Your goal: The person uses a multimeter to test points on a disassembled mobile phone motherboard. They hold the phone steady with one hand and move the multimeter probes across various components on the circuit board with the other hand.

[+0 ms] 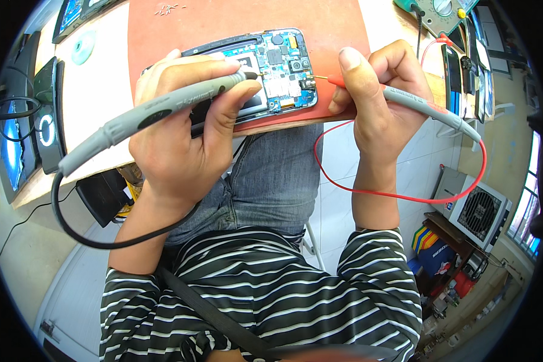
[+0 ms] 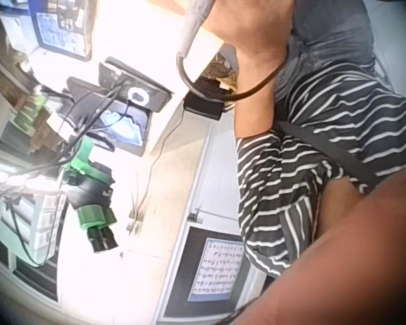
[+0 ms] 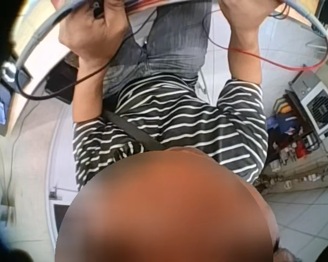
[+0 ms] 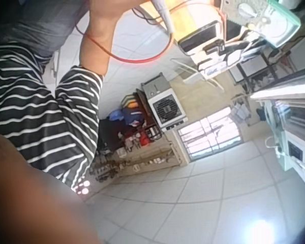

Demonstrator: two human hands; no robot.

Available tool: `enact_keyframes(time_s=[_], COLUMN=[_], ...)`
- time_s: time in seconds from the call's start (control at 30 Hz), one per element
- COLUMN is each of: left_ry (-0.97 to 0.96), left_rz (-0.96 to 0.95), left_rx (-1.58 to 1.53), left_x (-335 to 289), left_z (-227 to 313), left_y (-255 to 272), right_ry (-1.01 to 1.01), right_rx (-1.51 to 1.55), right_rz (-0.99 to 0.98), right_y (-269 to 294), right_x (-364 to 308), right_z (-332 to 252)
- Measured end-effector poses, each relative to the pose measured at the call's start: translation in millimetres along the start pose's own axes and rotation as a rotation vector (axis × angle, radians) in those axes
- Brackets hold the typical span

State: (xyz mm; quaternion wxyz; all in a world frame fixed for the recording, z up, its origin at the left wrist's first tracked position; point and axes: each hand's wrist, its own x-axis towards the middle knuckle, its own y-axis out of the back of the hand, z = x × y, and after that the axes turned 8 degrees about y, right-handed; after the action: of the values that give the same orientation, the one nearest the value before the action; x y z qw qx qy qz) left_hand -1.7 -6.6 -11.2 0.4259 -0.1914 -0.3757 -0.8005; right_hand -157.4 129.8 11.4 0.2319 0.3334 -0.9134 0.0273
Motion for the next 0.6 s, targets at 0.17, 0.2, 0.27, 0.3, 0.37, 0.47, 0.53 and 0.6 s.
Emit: enact_keyframes(time_s=[0.17, 0.2, 0.27, 0.3, 0.37, 0.47, 0.53, 0.6], left_ry=[0.03, 0.058, 0.067, 0.051, 0.031, 0.048, 0.03, 0.034], left_rz=[-0.145, -0.167, -0.17, -0.175, -0.171, -0.177, -0.176, -0.171], left_rx=[0.048, 0.065, 0.062, 0.061, 0.062, 0.071, 0.057, 0.057], left_x=[0.5, 0.6, -0.2, 0.2, 0.8, 0.4, 1.7, 1.8], left_z=[5.9, 6.0, 6.6, 5.3, 3.8, 5.5, 4.1, 4.1], left_y=[10.1, 10.9, 13.1, 13.5, 12.9, 13.3, 13.3, 12.9], right_ry=[0.112, 0.115, 0.123, 0.126, 0.132, 0.152, 0.119, 0.113], right_rx=[-0.041, -0.05, -0.069, -0.091, -0.137, -0.223, -0.188, -0.199], right_rz=[-0.047, -0.052, -0.062, -0.071, -0.09, -0.135, -0.125, -0.129], right_y=[0.4, 0.3, 0.9, 1.2, 1.9, 3.5, 2.7, 2.5], right_x=[-0.1, -0.1, -0.2, -0.3, -0.4, 0.7, -0.6, -1.1], right_z=[5.7, 6.5, 6.9, 6.5, 5.1, 3.3, 2.7, 2.8])
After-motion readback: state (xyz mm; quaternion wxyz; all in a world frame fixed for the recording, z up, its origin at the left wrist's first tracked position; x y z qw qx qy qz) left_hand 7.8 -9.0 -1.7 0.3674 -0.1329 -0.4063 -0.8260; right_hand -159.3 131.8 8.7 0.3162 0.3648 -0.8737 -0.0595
